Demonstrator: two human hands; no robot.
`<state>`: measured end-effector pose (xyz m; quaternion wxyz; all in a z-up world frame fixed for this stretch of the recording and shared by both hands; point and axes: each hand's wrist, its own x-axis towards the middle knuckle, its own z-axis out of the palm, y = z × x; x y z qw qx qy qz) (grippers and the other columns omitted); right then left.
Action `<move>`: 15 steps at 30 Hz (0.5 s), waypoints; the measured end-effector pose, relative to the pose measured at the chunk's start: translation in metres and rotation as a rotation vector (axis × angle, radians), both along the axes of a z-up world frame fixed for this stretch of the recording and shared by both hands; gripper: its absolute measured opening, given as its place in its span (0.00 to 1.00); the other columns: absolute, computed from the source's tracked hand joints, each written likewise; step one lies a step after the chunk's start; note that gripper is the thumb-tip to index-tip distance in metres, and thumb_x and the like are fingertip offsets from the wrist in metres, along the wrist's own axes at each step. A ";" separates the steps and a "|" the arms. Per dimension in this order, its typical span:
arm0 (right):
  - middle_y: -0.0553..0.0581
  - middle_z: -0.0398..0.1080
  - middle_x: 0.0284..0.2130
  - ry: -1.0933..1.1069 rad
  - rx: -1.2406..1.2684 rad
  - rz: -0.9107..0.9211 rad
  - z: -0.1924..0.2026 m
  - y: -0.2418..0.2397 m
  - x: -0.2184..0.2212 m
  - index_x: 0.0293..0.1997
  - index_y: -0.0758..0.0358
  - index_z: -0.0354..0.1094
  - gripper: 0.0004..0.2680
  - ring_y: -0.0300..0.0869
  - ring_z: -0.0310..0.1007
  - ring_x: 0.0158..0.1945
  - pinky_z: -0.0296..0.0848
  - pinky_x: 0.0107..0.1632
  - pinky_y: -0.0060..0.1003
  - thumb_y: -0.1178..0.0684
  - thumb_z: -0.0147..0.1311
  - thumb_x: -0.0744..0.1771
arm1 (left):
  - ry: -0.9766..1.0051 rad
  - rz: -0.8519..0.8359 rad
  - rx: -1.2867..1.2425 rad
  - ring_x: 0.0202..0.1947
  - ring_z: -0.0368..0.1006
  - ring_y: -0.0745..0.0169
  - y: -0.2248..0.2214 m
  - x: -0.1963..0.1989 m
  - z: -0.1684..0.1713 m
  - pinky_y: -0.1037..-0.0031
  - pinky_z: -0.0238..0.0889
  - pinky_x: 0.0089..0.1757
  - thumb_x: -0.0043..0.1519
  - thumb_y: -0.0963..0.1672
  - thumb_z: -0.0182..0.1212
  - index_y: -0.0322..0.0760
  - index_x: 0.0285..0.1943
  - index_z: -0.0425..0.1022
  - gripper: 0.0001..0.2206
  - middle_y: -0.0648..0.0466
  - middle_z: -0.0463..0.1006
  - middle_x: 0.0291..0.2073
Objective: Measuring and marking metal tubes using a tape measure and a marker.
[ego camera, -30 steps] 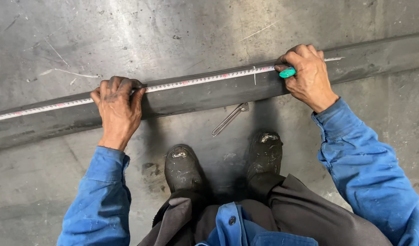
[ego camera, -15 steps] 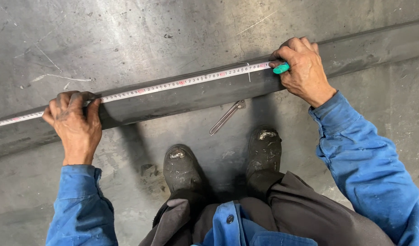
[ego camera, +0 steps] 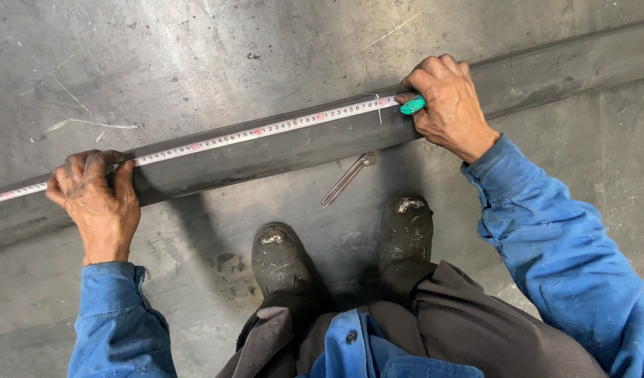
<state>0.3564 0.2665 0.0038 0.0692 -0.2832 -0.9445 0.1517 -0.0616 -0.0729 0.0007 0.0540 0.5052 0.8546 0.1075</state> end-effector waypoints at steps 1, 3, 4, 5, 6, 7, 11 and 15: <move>0.55 0.67 0.37 0.001 -0.001 0.005 -0.001 0.000 0.000 0.40 0.63 0.75 0.03 0.45 0.63 0.42 0.60 0.49 0.40 0.58 0.64 0.67 | 0.015 -0.004 -0.007 0.54 0.64 0.41 -0.001 -0.001 -0.001 0.51 0.43 0.63 0.75 0.41 0.68 0.28 0.52 0.82 0.06 0.42 0.75 0.52; 0.55 0.67 0.37 0.002 -0.002 0.010 -0.001 0.000 -0.001 0.40 0.63 0.75 0.03 0.45 0.63 0.42 0.60 0.49 0.40 0.58 0.64 0.67 | 0.030 -0.008 -0.015 0.54 0.64 0.41 -0.004 -0.002 -0.003 0.51 0.43 0.63 0.76 0.41 0.68 0.28 0.52 0.82 0.06 0.42 0.75 0.53; 0.55 0.67 0.37 0.005 -0.003 0.010 0.000 -0.001 -0.001 0.40 0.63 0.74 0.03 0.45 0.63 0.42 0.59 0.49 0.40 0.58 0.64 0.67 | 0.036 -0.004 -0.018 0.55 0.64 0.41 -0.004 -0.002 -0.003 0.52 0.43 0.63 0.75 0.41 0.69 0.28 0.53 0.82 0.06 0.42 0.75 0.53; 0.55 0.67 0.37 0.008 -0.003 0.010 0.001 -0.001 -0.001 0.39 0.63 0.74 0.03 0.45 0.63 0.42 0.59 0.49 0.40 0.58 0.65 0.67 | 0.043 -0.001 -0.021 0.56 0.64 0.41 -0.004 -0.002 -0.004 0.52 0.42 0.64 0.75 0.41 0.69 0.28 0.54 0.83 0.06 0.42 0.75 0.53; 0.55 0.67 0.37 0.008 -0.004 0.009 -0.001 0.000 -0.001 0.39 0.63 0.74 0.03 0.45 0.63 0.42 0.59 0.49 0.40 0.58 0.65 0.67 | 0.043 -0.002 -0.021 0.56 0.64 0.41 -0.004 -0.003 -0.004 0.52 0.42 0.64 0.75 0.41 0.69 0.28 0.54 0.83 0.06 0.42 0.75 0.53; 0.55 0.67 0.37 0.002 -0.001 0.011 -0.003 0.000 0.000 0.39 0.63 0.74 0.03 0.45 0.63 0.42 0.59 0.49 0.40 0.58 0.65 0.67 | 0.043 -0.002 -0.026 0.56 0.64 0.41 -0.005 -0.003 -0.005 0.52 0.42 0.63 0.75 0.41 0.69 0.28 0.54 0.82 0.06 0.42 0.75 0.53; 0.55 0.67 0.37 0.017 -0.005 0.010 0.000 0.000 -0.002 0.39 0.63 0.73 0.04 0.45 0.63 0.42 0.59 0.49 0.40 0.58 0.65 0.66 | 0.033 0.000 -0.031 0.56 0.63 0.41 -0.003 -0.002 -0.002 0.51 0.42 0.64 0.76 0.40 0.68 0.27 0.54 0.81 0.06 0.42 0.75 0.53; 0.55 0.68 0.37 -0.002 0.006 0.009 -0.005 0.002 -0.001 0.39 0.63 0.74 0.03 0.44 0.63 0.42 0.60 0.49 0.39 0.58 0.65 0.67 | 0.032 0.011 -0.048 0.56 0.65 0.41 -0.003 -0.003 -0.003 0.50 0.42 0.64 0.76 0.41 0.68 0.28 0.56 0.82 0.07 0.42 0.76 0.53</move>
